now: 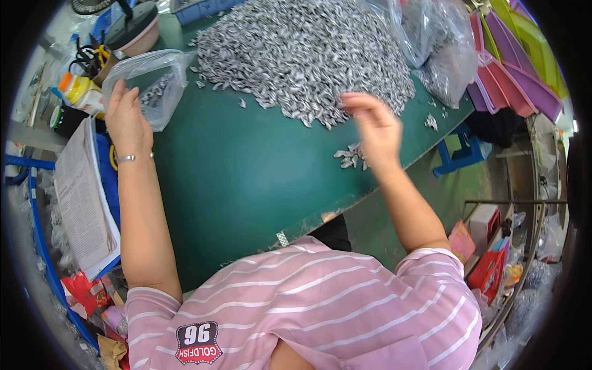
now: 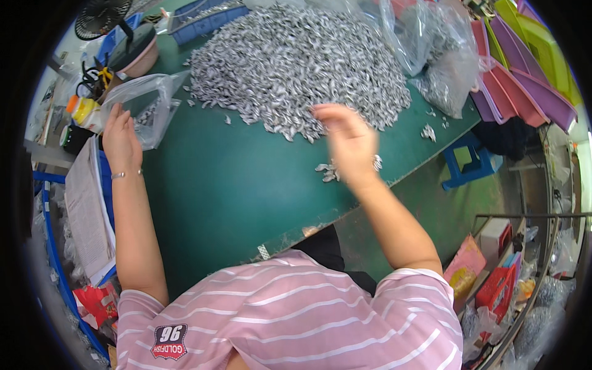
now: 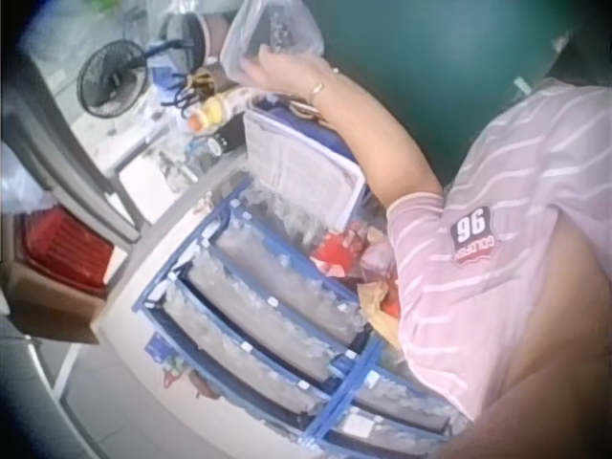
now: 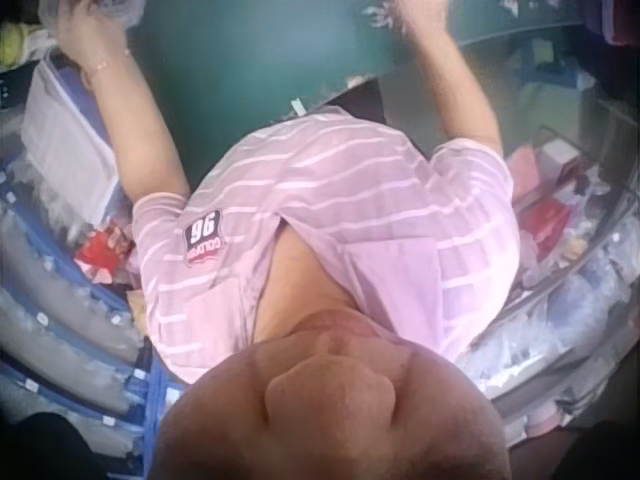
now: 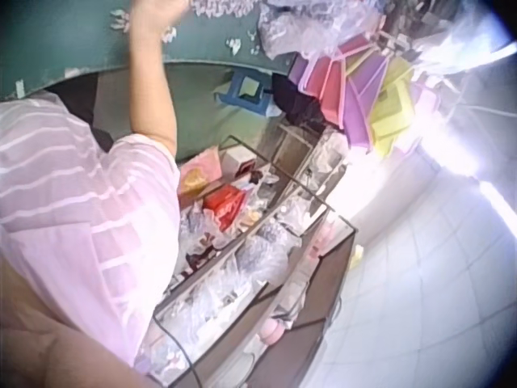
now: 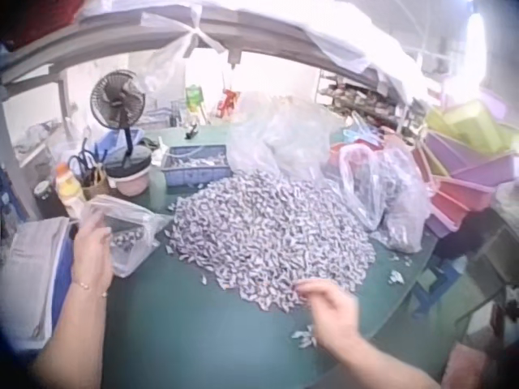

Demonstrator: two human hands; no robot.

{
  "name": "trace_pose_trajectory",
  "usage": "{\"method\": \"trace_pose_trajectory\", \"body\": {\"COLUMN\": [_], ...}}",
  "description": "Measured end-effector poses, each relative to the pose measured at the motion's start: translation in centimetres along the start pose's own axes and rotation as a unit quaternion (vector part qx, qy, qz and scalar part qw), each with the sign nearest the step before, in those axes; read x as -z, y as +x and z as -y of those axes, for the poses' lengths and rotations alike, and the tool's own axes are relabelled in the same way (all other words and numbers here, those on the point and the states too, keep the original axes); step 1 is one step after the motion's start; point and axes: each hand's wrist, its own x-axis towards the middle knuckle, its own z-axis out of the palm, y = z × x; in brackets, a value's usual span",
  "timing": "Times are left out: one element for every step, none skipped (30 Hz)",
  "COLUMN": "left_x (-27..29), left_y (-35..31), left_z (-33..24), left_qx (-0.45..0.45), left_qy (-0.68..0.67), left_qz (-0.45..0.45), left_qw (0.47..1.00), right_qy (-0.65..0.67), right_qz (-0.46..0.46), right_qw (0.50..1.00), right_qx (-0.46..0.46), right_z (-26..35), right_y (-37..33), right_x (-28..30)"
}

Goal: The person sorts small grey pointed objects from a large pile on a green table by hand, handling them one at a time and organizing them into smaller groups.

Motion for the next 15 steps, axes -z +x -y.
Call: {"method": "trace_pose_trajectory", "body": {"left_x": [0.0, -0.2, -0.3, -0.6, -1.6, -2.6, -3.5, -4.5, -5.3, -6.1, -6.8, -7.5, -8.1, -8.6, -8.8], "left_y": [-0.7, -1.6, -2.8, -4.1, -5.7, -7.5, -9.3, -11.1, -12.8, -14.3, -15.6, -16.8, -18.4, -19.9, -21.2], "left_z": [0.6, 1.0, 1.1, 1.0, 1.1, 1.3, 1.6, 2.0, 2.2, 2.5, 3.0, 3.6, 4.1, 4.8, 5.8], "left_qx": [-0.001, 0.006, 0.010, 0.014, -0.008, -0.050, -0.095, -0.139, -0.146, -0.149, -0.126, -0.103, -0.053, -0.003, 0.037], "left_qy": [-0.033, -0.030, -0.026, -0.021, 0.003, 0.039, 0.075, 0.110, 0.110, 0.110, 0.142, 0.172, 0.164, 0.155, 0.159], "left_qz": [-0.022, -0.015, -0.013, -0.012, -0.046, -0.026, -0.006, 0.014, 0.101, 0.189, 0.276, 0.360, 0.395, 0.430, 0.436], "left_qw": [0.999, 0.999, 1.000, 1.000, 0.999, 0.998, 0.993, 0.984, 0.978, 0.964, 0.942, 0.911, 0.902, 0.889, 0.885], "right_qy": [-0.036, -0.029, -0.070, -0.106, -0.150, -0.191, -0.223, -0.277, -0.317, -0.357, -0.406, -0.453, -0.446, -0.440, -0.444], "right_qz": [-0.081, -0.154, -0.179, -0.183, -0.165, -0.147, -0.115, -0.081, -0.051, -0.021, 0.009, 0.038, 0.057, 0.074, 0.092], "right_qw": [0.993, 0.982, 0.973, 0.965, 0.959, 0.951, 0.953, 0.951, 0.942, 0.929, 0.911, 0.889, 0.892, 0.894, 0.891], "right_qx": [-0.073, -0.107, -0.124, -0.157, -0.173, -0.191, -0.170, -0.113, -0.101, -0.090, -0.070, -0.049, -0.042, -0.035, -0.017], "right_z": [-0.6, -1.7, -2.1, -2.7, -3.6, -4.1, -4.6, -4.1, -4.0, -3.9, -3.6, -3.1, -2.5, -2.0, -1.8], "right_y": [-0.5, -1.3, -2.5, -3.6, -4.7, -6.0, -6.8, -7.1, -7.1, -7.1, -7.0, -6.9, -6.8, -7.0, -7.2], "right_x": [3.9, 7.4, 9.8, 11.1, 11.6, 11.9, 11.2, 9.7, 8.5, 7.3, 6.1, 4.9, 3.8, 2.8, 1.8]}}
